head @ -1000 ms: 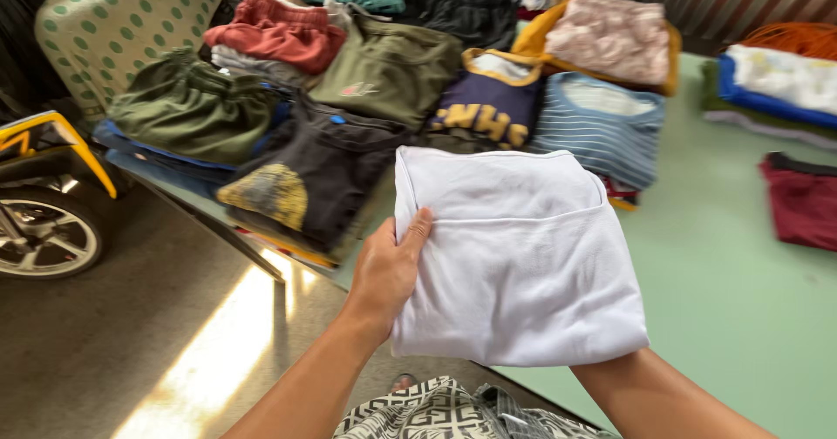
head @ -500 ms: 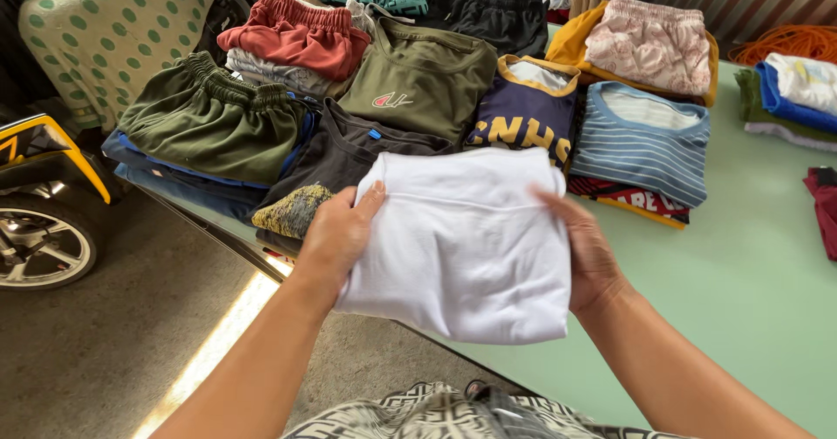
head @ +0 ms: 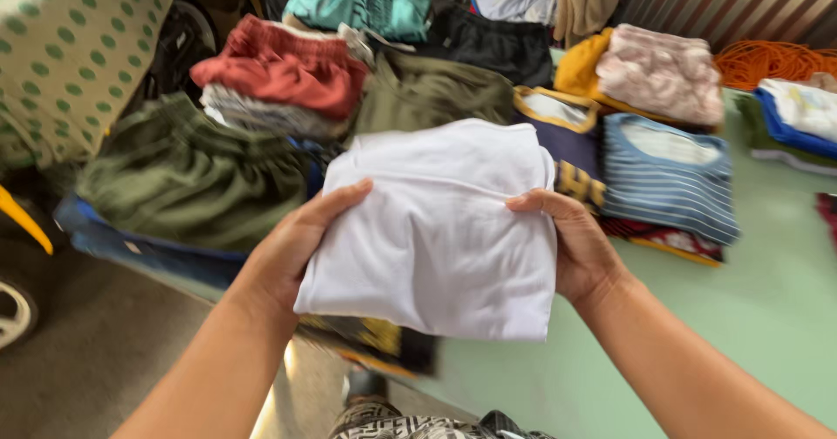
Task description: The person folds various clothing items, including a black and red t-shirt, a white t-shirt, a patterned shirt, a black tank top, and a dark brown top. They pick each item from a basket, smooth it out on a glass table, fold it neatly, and place it on a growing stack of folded clothes.
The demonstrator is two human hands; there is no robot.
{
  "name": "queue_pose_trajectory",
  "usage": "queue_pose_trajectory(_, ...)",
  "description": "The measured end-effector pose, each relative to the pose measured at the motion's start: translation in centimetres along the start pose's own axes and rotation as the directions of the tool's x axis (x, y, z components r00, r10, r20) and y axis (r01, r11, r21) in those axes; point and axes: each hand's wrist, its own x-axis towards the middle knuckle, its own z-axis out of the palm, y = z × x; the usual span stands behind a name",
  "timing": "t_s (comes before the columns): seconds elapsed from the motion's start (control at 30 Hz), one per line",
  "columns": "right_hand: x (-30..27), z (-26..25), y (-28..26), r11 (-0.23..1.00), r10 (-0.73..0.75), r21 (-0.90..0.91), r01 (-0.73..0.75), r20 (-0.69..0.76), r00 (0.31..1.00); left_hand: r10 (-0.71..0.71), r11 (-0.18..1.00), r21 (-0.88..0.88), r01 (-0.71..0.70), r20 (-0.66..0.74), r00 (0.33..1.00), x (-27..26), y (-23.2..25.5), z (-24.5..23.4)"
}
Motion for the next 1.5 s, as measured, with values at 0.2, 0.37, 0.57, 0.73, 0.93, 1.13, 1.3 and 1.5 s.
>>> queue_pose_trajectory(0.2,10.4,8.3,0.8,0.997,-0.070,-0.031,0.073,0.084,0.994,0.178,0.931,0.301,-0.205,0.116,0.977,3.4,13.0,-4.0)
queue_pose_trajectory(0.37,12.5,10.6,1.6,0.991,-0.121,0.049,0.121,-0.002,0.993,0.179,0.896,0.382,-0.228,0.159,0.971,7.8,15.9,-6.2)
queue_pose_trajectory(0.57,8.0,8.0,3.1,0.991,-0.090,0.064,0.114,-0.297,0.951,0.192,0.757,0.575,-0.312,0.260,0.946,13.7,12.8,-4.1)
queue_pose_trajectory(0.73,3.4,3.0,0.1,0.980,-0.194,-0.043,0.192,-0.375,0.906,-0.014,0.813,0.536,-0.227,0.409,0.913,15.8,8.5,1.1)
queue_pose_trajectory(0.93,3.7,-5.2,-10.8,0.866,-0.410,-0.359,0.349,-0.108,0.906,0.115,0.796,0.431,-0.424,0.581,0.805,24.4,4.0,8.5)
queue_pose_trajectory(1.13,11.7,-17.6,-15.6,0.951,-0.124,-0.309,0.002,-0.376,0.918,0.131,0.674,0.653,-0.345,0.354,0.926,33.1,-1.1,10.5)
queue_pose_trajectory(1.3,12.4,-25.0,-11.0,0.881,-0.209,-0.469,-0.062,-0.504,0.838,0.290,0.141,0.969,-0.203,0.156,0.944,33.7,-8.2,7.5)
queue_pose_trajectory(1.5,12.2,-24.6,-10.9,0.809,-0.355,-0.586,0.035,-0.440,0.825,0.374,-0.120,0.993,-0.009,0.054,0.926,33.1,-9.7,9.7)
